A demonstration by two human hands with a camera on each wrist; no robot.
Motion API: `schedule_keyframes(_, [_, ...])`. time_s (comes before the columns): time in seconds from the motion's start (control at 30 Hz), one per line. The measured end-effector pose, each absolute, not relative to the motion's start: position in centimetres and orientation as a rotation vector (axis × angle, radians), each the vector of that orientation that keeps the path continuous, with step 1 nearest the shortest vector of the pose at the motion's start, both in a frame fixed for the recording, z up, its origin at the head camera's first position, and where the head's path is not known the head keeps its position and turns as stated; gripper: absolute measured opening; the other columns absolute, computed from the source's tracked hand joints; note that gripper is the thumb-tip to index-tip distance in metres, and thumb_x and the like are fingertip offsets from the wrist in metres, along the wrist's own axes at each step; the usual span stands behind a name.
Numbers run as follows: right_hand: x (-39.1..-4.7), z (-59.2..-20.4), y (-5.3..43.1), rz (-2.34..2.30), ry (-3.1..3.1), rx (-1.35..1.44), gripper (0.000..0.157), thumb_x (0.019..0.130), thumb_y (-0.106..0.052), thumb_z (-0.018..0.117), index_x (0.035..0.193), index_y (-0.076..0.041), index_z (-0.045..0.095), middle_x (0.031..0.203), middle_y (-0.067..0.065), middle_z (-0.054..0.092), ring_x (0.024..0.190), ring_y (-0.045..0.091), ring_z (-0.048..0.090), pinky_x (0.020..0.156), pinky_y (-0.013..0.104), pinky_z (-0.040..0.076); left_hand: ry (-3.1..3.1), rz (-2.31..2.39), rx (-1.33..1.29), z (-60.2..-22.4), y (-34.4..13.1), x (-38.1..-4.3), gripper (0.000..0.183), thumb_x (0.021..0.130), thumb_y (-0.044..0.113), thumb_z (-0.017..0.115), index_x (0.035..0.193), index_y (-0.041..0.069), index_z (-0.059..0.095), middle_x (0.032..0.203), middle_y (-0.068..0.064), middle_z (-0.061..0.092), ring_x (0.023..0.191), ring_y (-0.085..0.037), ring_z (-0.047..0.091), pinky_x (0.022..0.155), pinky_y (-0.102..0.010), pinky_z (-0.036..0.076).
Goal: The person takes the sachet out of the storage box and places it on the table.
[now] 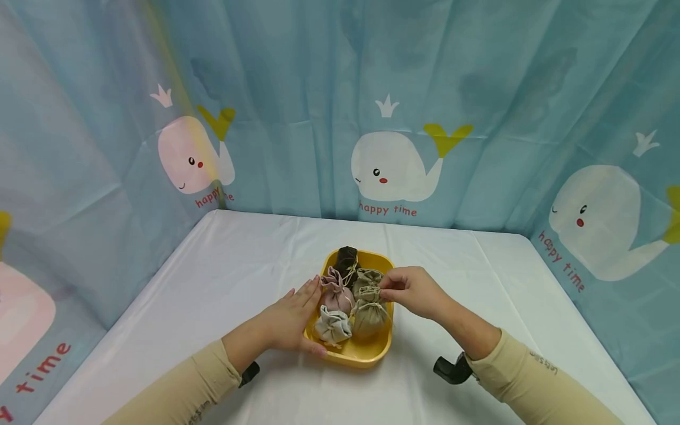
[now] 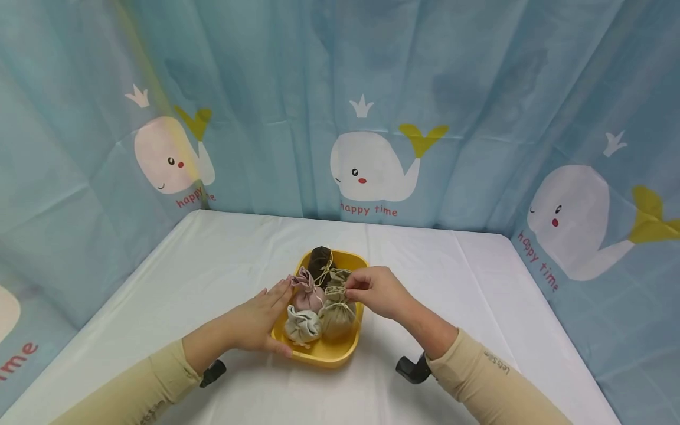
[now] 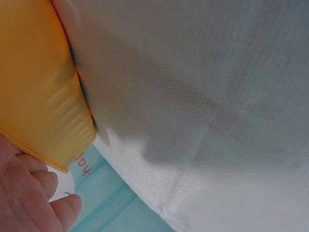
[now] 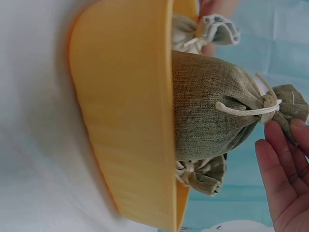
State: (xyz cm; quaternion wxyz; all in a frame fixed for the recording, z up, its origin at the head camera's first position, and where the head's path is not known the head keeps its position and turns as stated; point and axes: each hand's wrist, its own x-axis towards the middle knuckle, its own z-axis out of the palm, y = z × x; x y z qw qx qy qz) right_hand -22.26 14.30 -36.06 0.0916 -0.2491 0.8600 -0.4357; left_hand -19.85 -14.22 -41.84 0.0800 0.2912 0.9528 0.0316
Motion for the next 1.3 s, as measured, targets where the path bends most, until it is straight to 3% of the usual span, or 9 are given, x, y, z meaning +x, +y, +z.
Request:
schedule_keyframes(0.7, [-21.9, -33.1, 15.4, -1.418, 2.541, -0.758, 0.005, 0.085, -0.011, 0.065, 0.082, -0.009, 0.068, 0.079, 0.003, 0.067, 0.078, 0.023, 0.065, 0.071, 0.03, 0.054, 2.848, 0.104, 0.865, -41.9, -14.3, -20.0, 0.13, 0.057, 0.091, 0.036, 0.146, 0.005, -0.001, 0.153, -0.011, -0.005, 0.14, -0.025, 0.001, 0.109, -0.048, 0.017])
schedule_keyframes(0.97, [-22.1, -32.4, 16.3, -1.452, 2.577, -0.734, 0.004, 0.084, -0.009, 0.065, 0.083, -0.008, 0.069, 0.081, 0.005, 0.068, 0.077, 0.016, 0.066, 0.072, 0.028, 0.054, 2.839, 0.098, 0.847, -41.8, -14.2, -19.9, 0.13, 0.056, 0.091, 0.035, 0.146, 0.005, -0.001, 0.153, -0.011, -0.006, 0.14, -0.024, 0.0, 0.109, -0.048, 0.017])
schedule_keyframes(1.3, [-22.9, -32.3, 18.2, -1.519, 2.617, -0.724, 0.007, 0.084, -0.011, 0.066, 0.084, -0.005, 0.069, 0.084, 0.008, 0.068, 0.078, 0.018, 0.067, 0.073, 0.027, 0.053, 2.837, 0.084, 0.833, -41.8, -14.1, -19.9, 0.131, 0.055, 0.092, 0.036, 0.146, 0.006, -0.002, 0.153, -0.009, -0.007, 0.14, -0.022, -0.002, 0.109, -0.047, 0.016])
